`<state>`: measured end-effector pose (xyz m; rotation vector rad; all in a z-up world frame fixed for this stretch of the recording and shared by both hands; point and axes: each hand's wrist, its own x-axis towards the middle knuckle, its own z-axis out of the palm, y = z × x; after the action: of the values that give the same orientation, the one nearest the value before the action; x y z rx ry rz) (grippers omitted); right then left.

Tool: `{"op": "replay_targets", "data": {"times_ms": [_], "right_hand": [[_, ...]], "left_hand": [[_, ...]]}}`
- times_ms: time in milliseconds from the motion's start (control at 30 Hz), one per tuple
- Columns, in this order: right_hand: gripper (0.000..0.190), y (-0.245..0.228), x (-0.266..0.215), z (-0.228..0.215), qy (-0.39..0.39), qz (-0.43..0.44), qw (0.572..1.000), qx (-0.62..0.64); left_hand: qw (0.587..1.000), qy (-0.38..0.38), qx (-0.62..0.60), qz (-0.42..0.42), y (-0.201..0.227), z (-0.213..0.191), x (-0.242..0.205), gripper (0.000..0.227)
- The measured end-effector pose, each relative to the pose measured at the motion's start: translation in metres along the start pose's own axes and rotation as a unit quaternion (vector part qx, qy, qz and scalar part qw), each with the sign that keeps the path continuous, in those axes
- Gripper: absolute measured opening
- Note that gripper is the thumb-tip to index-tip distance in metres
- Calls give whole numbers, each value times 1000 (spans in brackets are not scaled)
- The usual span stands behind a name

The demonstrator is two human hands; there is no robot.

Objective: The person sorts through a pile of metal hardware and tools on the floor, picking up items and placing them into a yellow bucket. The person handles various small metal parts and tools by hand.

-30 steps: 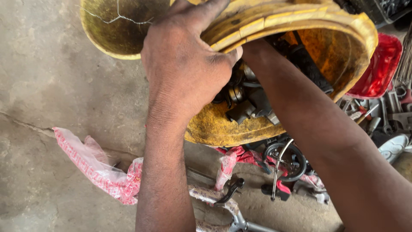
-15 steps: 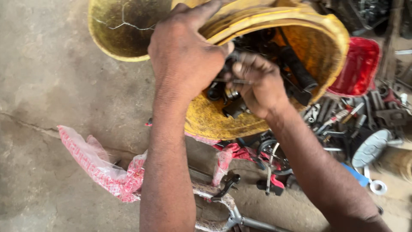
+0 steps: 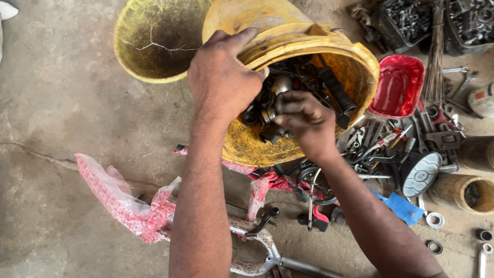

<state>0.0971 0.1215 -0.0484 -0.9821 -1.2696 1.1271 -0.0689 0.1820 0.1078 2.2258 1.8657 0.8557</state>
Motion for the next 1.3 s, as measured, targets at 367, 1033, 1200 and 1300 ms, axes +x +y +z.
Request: {"op": "replay_targets", "data": {"times_ms": [367, 1033, 1200, 1300], "right_hand": [[54, -21, -4, -12, 37, -125, 965, -229], [48, 20, 11, -18, -100, -96, 888, -438], [12, 35, -1, -12, -84, -212, 849, -476], [4, 39, -10, -5, -98, -205, 835, -501]], "left_hand": [[1000, -8, 4, -5, 8, -3, 0, 64], [1000, 8, 1, -19, -4, -3, 8, 62], [1000, 8, 1, -24, -6, 0, 11, 61], [1000, 16, 8, -13, -7, 1, 11, 61]]}}
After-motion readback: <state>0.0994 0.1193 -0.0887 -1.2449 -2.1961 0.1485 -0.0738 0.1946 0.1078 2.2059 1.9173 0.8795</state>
